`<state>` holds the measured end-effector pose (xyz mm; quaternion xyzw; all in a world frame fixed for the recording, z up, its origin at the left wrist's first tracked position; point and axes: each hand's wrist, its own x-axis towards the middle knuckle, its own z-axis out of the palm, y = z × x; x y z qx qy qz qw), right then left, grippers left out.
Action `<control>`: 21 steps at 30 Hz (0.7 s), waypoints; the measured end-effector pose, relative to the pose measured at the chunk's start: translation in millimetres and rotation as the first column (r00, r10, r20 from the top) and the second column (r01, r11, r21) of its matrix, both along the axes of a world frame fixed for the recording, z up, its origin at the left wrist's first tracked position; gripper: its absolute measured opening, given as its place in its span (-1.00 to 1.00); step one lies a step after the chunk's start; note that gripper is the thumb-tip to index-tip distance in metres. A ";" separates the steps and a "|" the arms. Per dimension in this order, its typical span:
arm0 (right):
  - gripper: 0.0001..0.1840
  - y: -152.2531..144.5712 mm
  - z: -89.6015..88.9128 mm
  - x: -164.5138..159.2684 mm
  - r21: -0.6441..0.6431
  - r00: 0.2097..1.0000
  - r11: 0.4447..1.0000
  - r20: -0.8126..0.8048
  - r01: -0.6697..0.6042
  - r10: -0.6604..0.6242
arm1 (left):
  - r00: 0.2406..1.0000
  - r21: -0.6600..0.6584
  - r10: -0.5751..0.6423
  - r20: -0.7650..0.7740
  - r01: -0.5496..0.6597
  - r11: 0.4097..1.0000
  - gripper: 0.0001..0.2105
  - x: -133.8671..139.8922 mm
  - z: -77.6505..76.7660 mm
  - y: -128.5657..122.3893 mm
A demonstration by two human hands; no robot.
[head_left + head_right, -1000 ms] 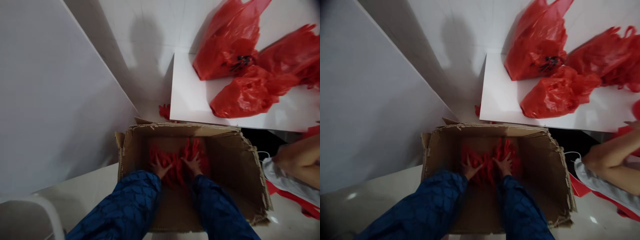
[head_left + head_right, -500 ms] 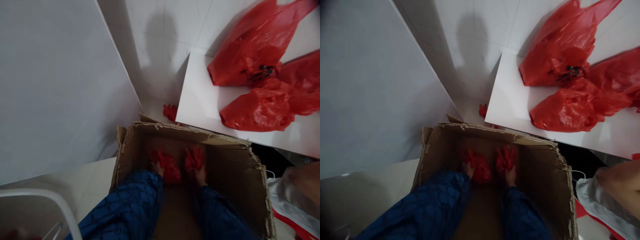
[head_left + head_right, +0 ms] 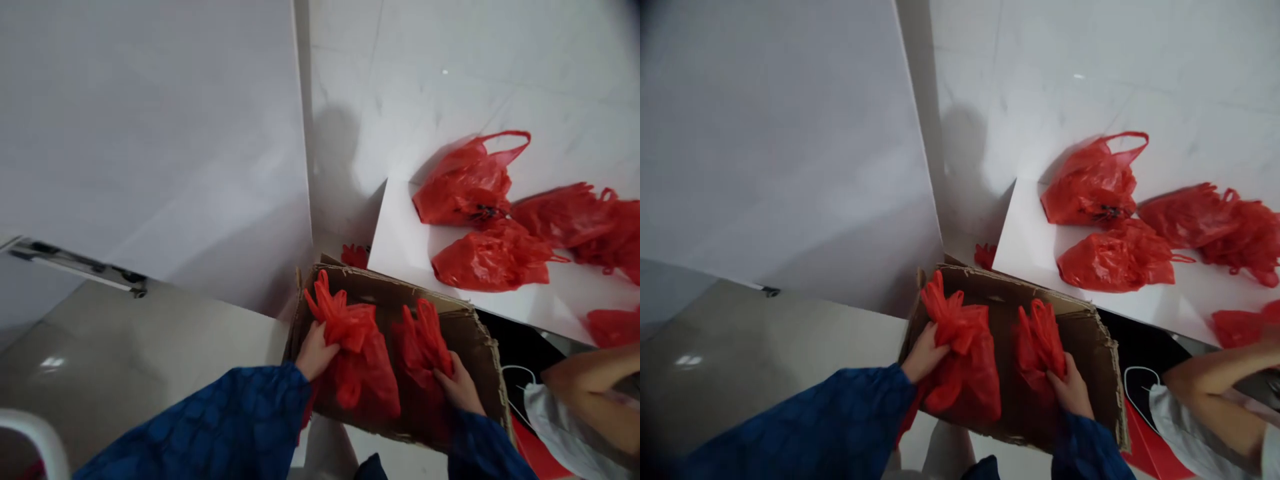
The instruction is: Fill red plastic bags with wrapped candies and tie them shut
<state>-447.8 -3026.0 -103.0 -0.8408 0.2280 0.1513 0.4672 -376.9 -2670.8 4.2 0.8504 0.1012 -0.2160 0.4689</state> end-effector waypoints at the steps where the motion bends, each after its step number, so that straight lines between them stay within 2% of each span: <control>1: -0.54 9.1 23.1 -8.3 0.030 0.998 0.999 0.065 -0.020 0.018 | 0.999 -0.012 -0.001 0.041 0.002 1.000 -0.64 -12.4 24.4 15.6; 3: -0.53 35.9 66.1 -21.9 0.078 0.990 0.995 0.125 -0.069 0.059 | 0.988 -0.076 -0.007 0.154 0.019 0.997 -0.62 -41.2 68.9 53.0; 5: -0.54 75.4 101.6 -30.4 0.179 0.980 0.972 0.156 -0.149 0.122 | 0.979 -0.101 0.030 0.202 -0.009 0.995 -0.60 -74.0 103.3 98.4; 8: -0.52 158.2 133.5 -37.7 0.317 0.958 0.912 0.200 -0.260 0.204 | 0.971 -0.046 0.132 0.198 -0.125 0.991 -0.62 -127.9 132.4 180.5; 10: -0.49 225.8 139.9 -43.8 0.397 0.936 0.851 0.211 -0.344 0.280 | 0.955 0.010 0.219 0.201 -0.225 0.974 -0.66 -165.2 140.4 241.9; 12: -0.44 298.8 137.5 -53.5 0.458 0.912 0.789 0.204 -0.409 0.355 | 0.929 0.062 0.305 0.212 -0.324 0.944 -0.69 -201.5 144.5 304.7; 13: -0.41 335.9 134.7 -59.6 0.476 0.904 0.770 0.193 -0.426 0.381 | 0.913 0.083 0.343 0.221 -0.368 0.926 -0.70 -218.4 146.1 335.3; 15: -0.35 408.2 130.1 -72.6 0.488 0.906 0.765 0.171 -0.420 0.388 | 0.886 0.112 0.396 0.240 -0.431 0.896 -0.71 -247.8 149.5 392.8; 18: -0.35 505.8 134.1 -86.0 0.483 0.899 0.762 0.169 -0.432 0.403 | 0.859 0.125 0.435 0.272 -0.479 0.869 -0.70 -276.5 154.6 468.2; 21: -0.42 586.8 151.0 -83.7 0.494 0.827 0.674 0.208 -0.549 0.522 | 0.839 0.154 0.456 0.296 -0.513 0.845 -0.70 -286.1 156.4 533.7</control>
